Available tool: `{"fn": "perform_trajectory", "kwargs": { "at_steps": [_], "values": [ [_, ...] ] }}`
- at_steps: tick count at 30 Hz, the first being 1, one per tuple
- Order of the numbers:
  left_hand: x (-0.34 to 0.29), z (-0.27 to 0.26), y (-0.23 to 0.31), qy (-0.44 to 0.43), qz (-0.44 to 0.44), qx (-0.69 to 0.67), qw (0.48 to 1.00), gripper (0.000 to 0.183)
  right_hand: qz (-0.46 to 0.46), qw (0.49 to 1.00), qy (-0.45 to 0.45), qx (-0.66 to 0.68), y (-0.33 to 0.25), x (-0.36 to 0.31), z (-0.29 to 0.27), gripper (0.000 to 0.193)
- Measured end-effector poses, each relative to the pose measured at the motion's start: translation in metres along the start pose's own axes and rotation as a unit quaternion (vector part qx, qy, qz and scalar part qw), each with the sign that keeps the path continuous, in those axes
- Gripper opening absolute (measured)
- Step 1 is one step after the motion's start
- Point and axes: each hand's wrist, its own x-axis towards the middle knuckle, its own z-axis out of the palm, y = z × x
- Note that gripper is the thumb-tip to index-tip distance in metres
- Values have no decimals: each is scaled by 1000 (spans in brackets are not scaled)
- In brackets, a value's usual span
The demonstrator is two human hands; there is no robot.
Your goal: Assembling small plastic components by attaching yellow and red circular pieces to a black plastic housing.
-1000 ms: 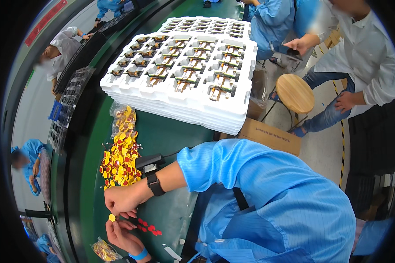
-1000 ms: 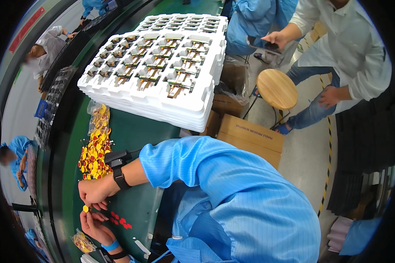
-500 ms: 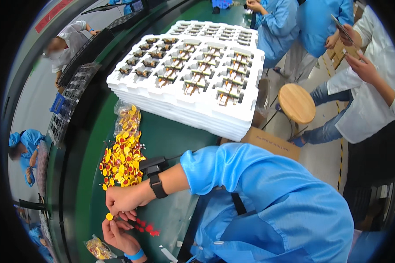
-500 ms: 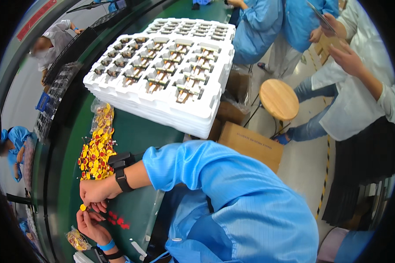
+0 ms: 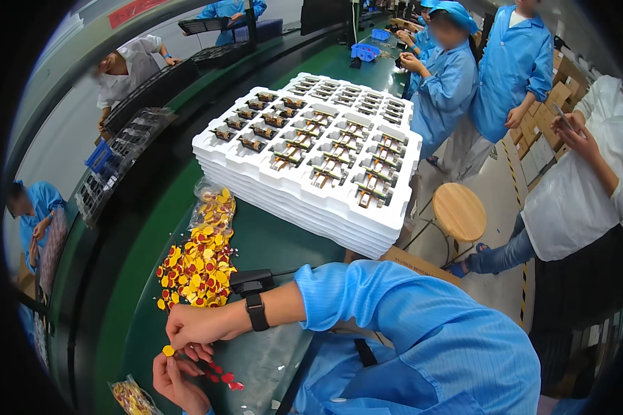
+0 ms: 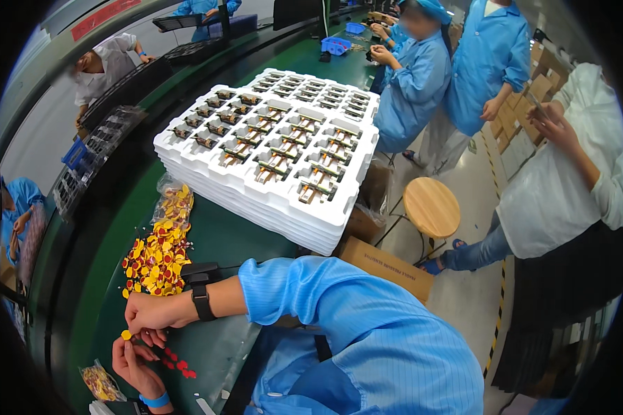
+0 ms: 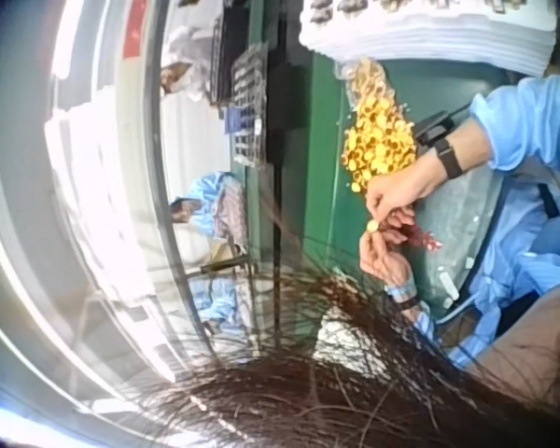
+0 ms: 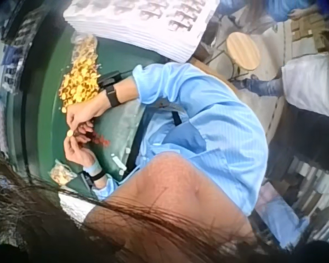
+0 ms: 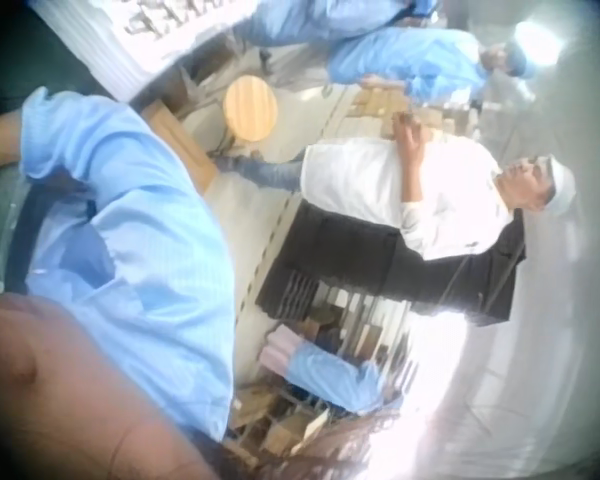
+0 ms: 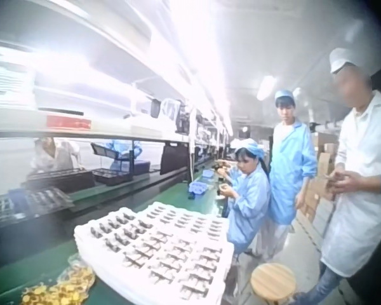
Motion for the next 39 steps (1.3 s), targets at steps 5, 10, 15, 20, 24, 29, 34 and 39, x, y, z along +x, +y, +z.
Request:
{"fn": "perform_trajectory", "kwargs": {
  "at_steps": [5,10,15,20,24,29,34,39],
  "values": [
    [-1,1,1,5,1,-7,1000,22,10,1000,4,15,-1,-1,1,19],
    [-1,-3,-2,-11,12,0,1000,21,8,1000,4,18,0,0,0,17],
    [-2,-2,0,2,15,2,1000,18,17,1000,2,17,-2,-1,2,17],
    [-2,-5,-1,-4,22,7,1000,17,12,1000,0,19,-1,1,2,15],
    [0,-8,-5,-14,32,22,999,17,7,1000,-3,18,-3,-2,1,15],
    [-2,-4,-1,-18,36,37,999,17,17,1000,-2,15,-4,-3,1,17],
    [-3,-3,1,-15,37,47,998,17,18,1000,-4,14,-2,-2,2,16],
    [-3,-3,4,-21,27,44,998,16,17,1000,-3,21,-3,-3,2,16]
  ]
}}
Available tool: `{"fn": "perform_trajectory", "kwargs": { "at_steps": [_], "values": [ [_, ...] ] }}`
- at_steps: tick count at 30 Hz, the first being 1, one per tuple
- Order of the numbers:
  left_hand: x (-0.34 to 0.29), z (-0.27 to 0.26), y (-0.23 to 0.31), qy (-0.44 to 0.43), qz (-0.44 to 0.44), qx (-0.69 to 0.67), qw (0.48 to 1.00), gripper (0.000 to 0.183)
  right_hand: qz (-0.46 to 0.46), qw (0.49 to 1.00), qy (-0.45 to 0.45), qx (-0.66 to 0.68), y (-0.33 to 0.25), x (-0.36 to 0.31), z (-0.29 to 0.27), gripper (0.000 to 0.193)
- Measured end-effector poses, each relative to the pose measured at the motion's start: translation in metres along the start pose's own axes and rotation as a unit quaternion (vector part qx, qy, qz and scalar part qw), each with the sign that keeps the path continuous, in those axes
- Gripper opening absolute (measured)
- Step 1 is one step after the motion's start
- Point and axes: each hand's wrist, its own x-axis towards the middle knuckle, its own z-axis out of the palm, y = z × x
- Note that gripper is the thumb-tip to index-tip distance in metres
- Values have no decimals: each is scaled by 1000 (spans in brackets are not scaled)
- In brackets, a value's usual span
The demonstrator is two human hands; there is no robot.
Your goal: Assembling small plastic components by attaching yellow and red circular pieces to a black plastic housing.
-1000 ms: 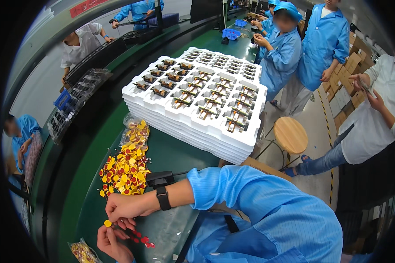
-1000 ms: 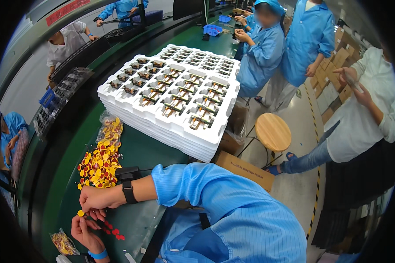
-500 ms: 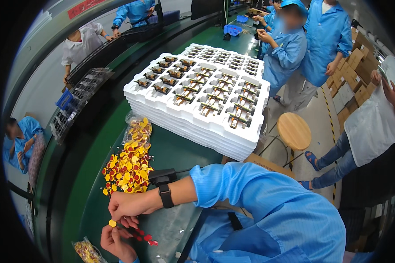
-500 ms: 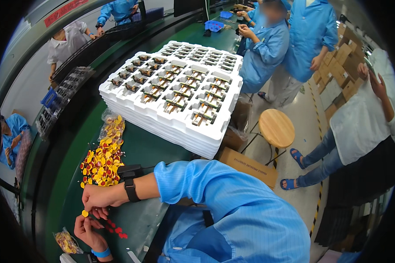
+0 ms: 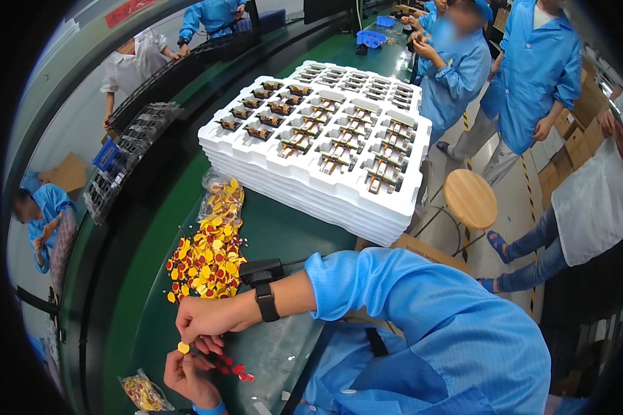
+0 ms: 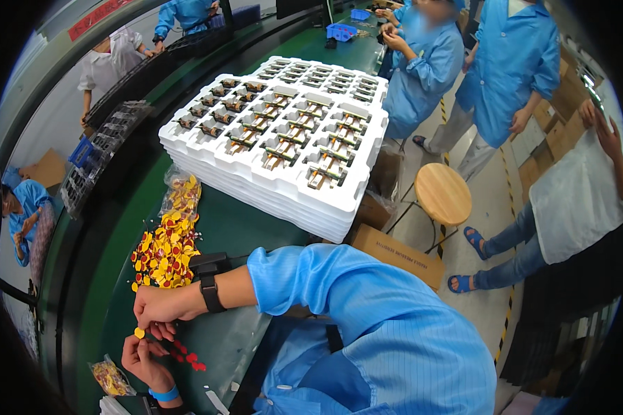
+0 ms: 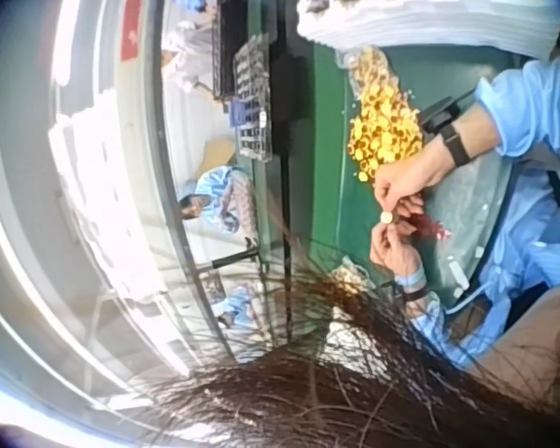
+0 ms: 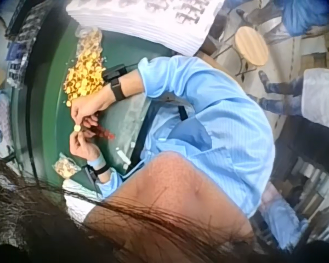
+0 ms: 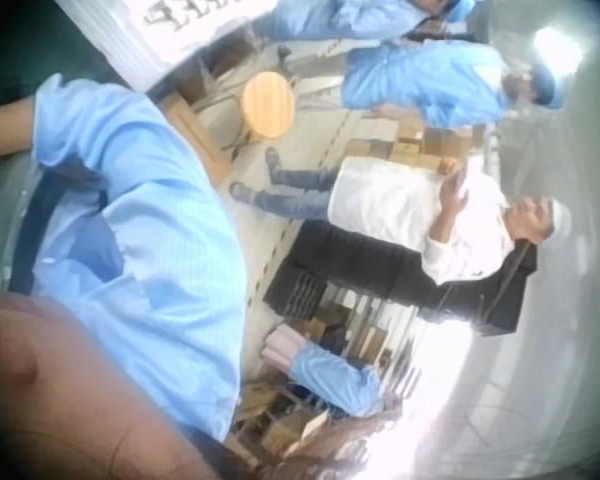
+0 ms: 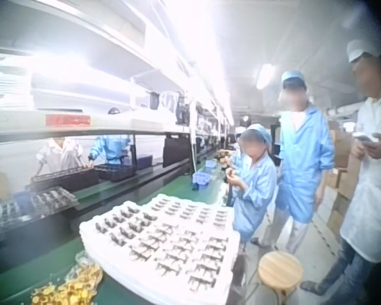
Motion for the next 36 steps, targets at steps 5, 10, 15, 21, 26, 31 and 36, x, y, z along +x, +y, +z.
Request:
{"fn": "perform_trajectory", "kwargs": {
  "at_steps": [5,10,15,21,26,31,36],
  "values": [
    [-1,2,0,-5,-4,5,1000,18,0,1000,2,-13,2,1,-2,15],
    [-1,5,-2,8,1,-34,999,21,-6,1000,6,-20,1,1,-2,16],
    [1,1,-5,13,-2,-23,1000,23,-16,1000,6,-19,2,3,-3,14],
    [2,0,-6,24,0,-18,1000,24,-19,1000,12,-19,2,3,-3,15],
    [2,-2,-8,29,-11,-31,999,24,-15,1000,8,-27,4,7,-4,14],
    [3,-3,-9,18,-25,-57,998,20,-13,1000,10,-16,5,4,-4,14],
    [2,-1,-8,17,-30,-69,997,19,-14,1000,6,-20,4,3,-3,15]
  ]
}}
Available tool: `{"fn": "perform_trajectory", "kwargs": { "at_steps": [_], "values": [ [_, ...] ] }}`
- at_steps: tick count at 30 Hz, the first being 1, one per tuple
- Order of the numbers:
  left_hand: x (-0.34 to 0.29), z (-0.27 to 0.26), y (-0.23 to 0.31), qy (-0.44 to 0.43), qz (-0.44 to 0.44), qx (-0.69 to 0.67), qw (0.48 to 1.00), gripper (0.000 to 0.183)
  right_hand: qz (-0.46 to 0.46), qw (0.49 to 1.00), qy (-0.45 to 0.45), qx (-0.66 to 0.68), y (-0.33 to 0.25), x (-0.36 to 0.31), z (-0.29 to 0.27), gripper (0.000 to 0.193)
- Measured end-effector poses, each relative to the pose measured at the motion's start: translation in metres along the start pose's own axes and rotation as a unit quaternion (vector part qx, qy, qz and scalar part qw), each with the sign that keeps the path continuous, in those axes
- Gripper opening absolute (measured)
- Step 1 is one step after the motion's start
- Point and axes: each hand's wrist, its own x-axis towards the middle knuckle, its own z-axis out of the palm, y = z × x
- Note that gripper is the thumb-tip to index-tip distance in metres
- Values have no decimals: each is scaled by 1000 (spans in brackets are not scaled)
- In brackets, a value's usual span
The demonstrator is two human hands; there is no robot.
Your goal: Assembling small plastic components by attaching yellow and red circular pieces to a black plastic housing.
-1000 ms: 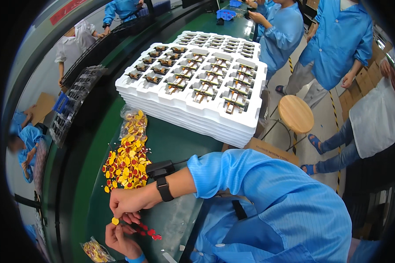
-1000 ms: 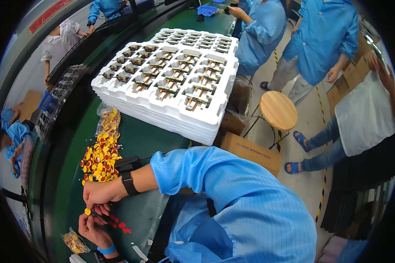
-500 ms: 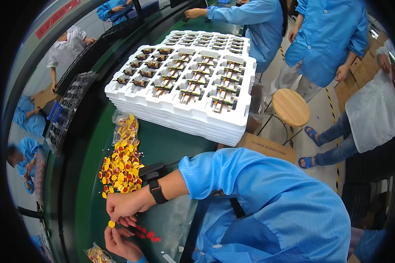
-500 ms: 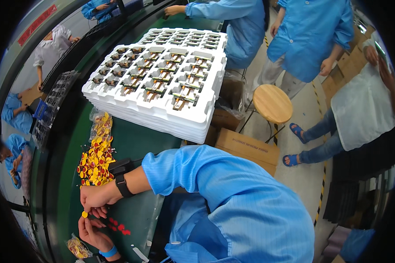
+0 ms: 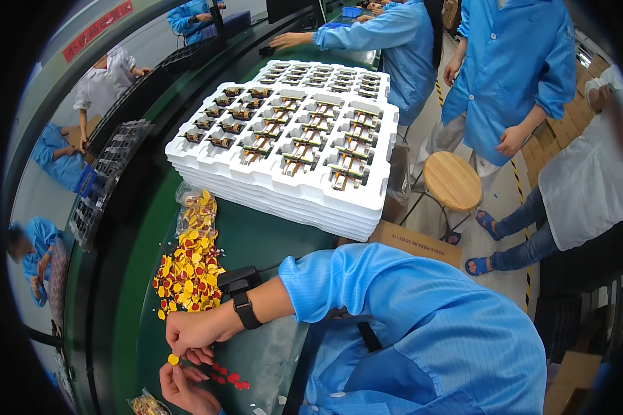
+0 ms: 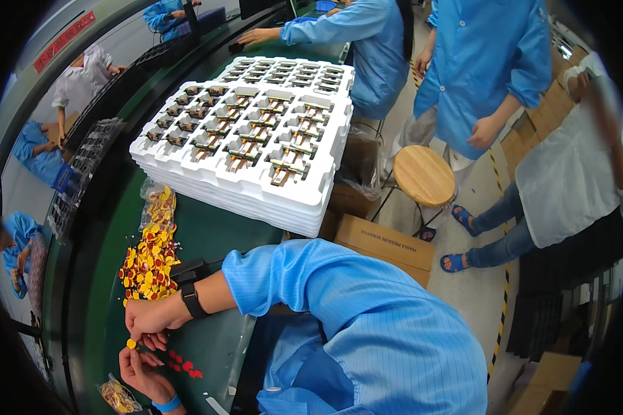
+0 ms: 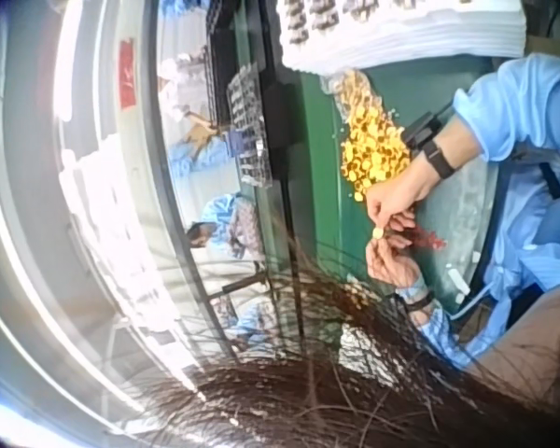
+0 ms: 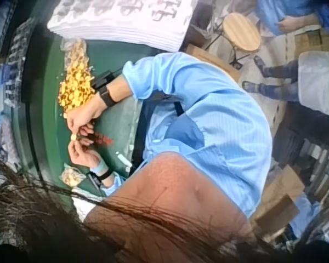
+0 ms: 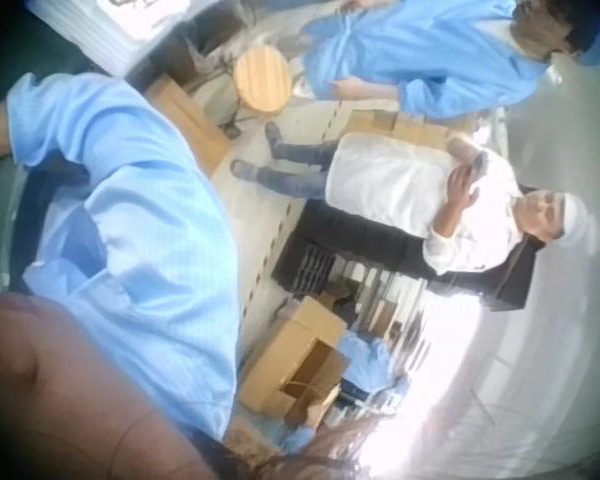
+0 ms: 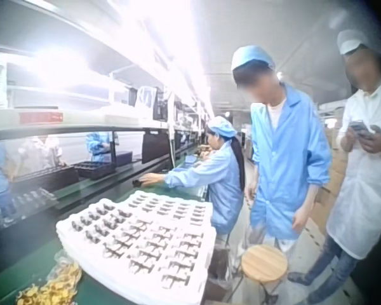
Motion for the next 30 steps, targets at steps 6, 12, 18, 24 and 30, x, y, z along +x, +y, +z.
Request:
{"fn": "perform_trajectory", "kwargs": {
  "at_steps": [6,12,18,24,30],
  "values": [
    [2,0,2,0,-29,-42,999,21,-6,1000,-6,10,0,2,1,17],
    [2,0,1,-7,-25,-44,999,20,-17,1000,-2,-19,2,2,1,18],
    [1,-4,1,-4,-18,-30,999,18,-14,1000,-5,-11,2,1,3,18],
    [1,-2,2,2,-13,-11,1000,17,8,1000,-10,6,0,-2,2,18],
    [-1,1,5,13,6,39,999,18,5,1000,-14,-5,0,-3,5,17]
  ]
}}
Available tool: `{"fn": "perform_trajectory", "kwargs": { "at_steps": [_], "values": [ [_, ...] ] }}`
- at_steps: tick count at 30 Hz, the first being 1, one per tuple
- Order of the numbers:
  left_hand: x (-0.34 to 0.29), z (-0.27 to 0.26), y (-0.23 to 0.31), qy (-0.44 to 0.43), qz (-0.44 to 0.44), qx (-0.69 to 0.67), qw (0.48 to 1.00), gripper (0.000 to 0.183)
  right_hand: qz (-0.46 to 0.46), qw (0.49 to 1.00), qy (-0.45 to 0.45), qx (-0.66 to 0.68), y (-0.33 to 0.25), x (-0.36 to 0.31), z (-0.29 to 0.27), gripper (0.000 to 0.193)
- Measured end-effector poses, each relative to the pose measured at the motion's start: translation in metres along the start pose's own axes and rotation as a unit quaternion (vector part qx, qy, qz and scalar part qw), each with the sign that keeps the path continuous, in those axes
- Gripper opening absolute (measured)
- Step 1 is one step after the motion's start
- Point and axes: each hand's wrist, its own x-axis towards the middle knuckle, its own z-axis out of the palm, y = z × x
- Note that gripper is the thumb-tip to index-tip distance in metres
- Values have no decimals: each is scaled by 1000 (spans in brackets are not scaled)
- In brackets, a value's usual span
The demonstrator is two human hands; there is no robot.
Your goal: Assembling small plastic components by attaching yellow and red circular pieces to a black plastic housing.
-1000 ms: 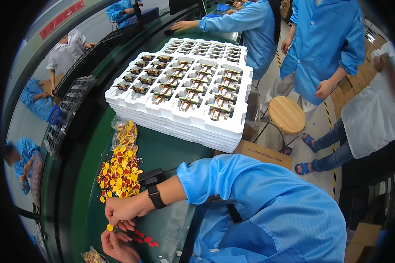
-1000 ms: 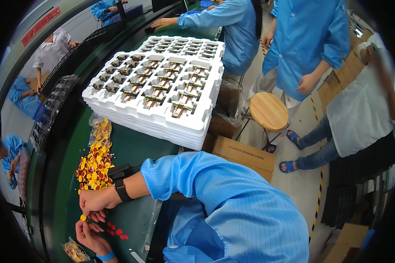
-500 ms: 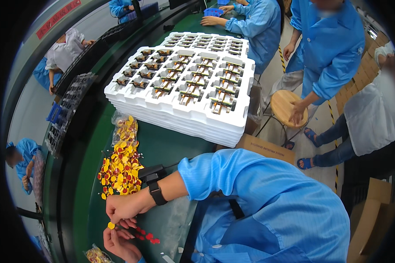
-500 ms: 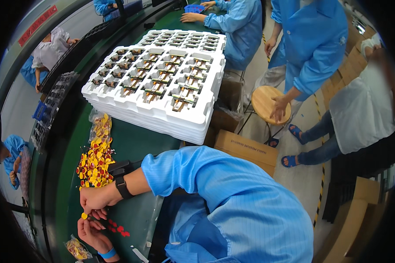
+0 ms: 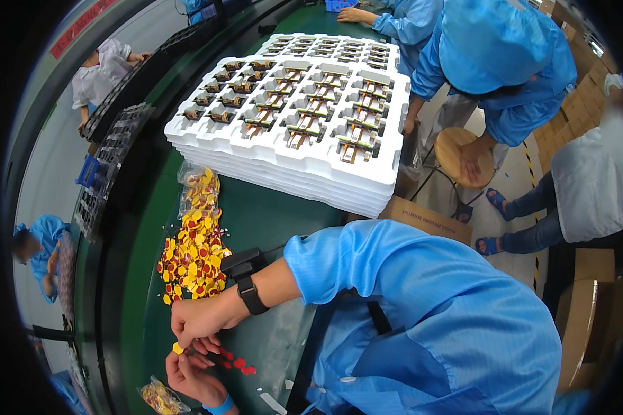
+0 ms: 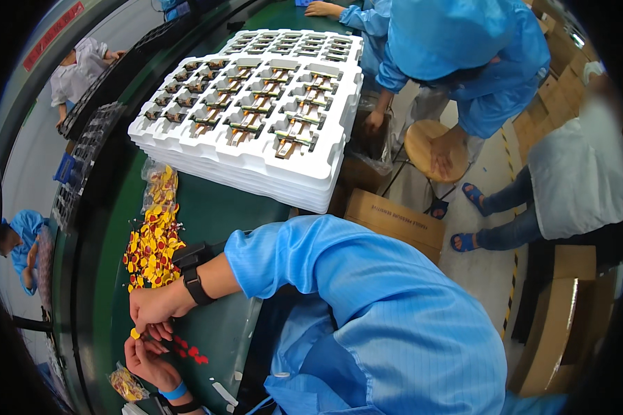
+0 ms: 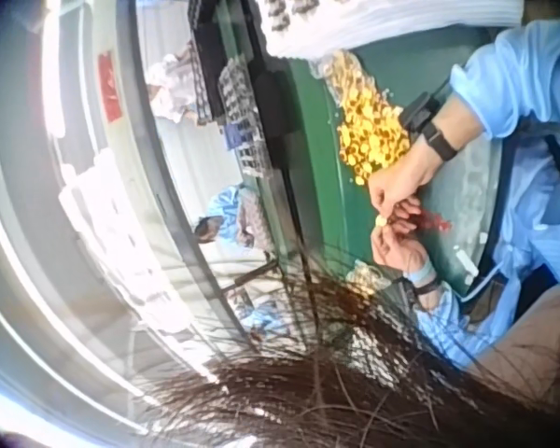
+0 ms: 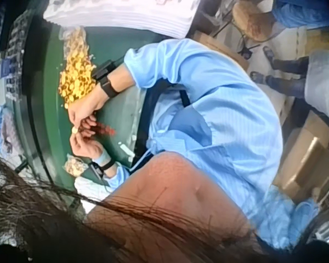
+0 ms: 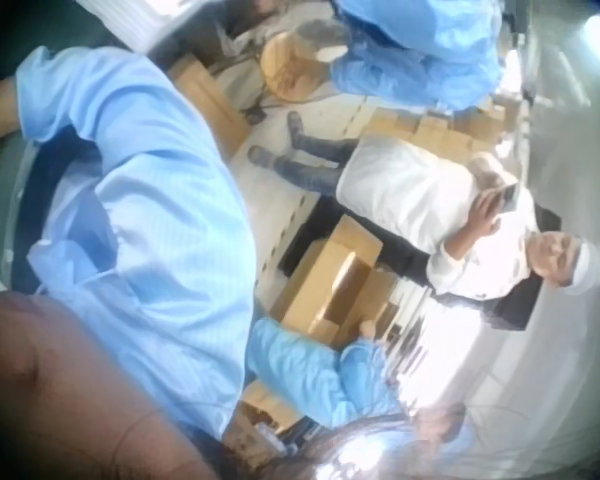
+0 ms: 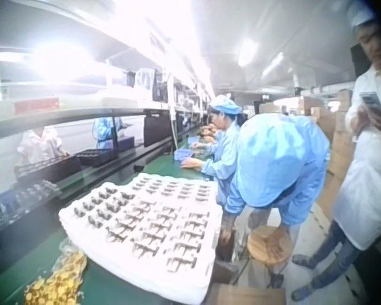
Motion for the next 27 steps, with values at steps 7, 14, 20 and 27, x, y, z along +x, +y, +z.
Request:
{"fn": "perform_trajectory", "kwargs": {
  "at_steps": [7,14,20,27],
  "values": [
    [-2,0,-3,-2,37,63,997,17,0,1000,9,25,0,-1,-1,18],
    [-4,1,-4,18,51,109,993,18,-1,1000,7,29,0,0,0,19],
    [-4,3,-2,9,56,89,994,20,4,1000,4,13,1,1,0,18],
    [-5,1,-3,14,61,107,992,18,0,1000,2,14,1,2,0,18]
  ]
}}
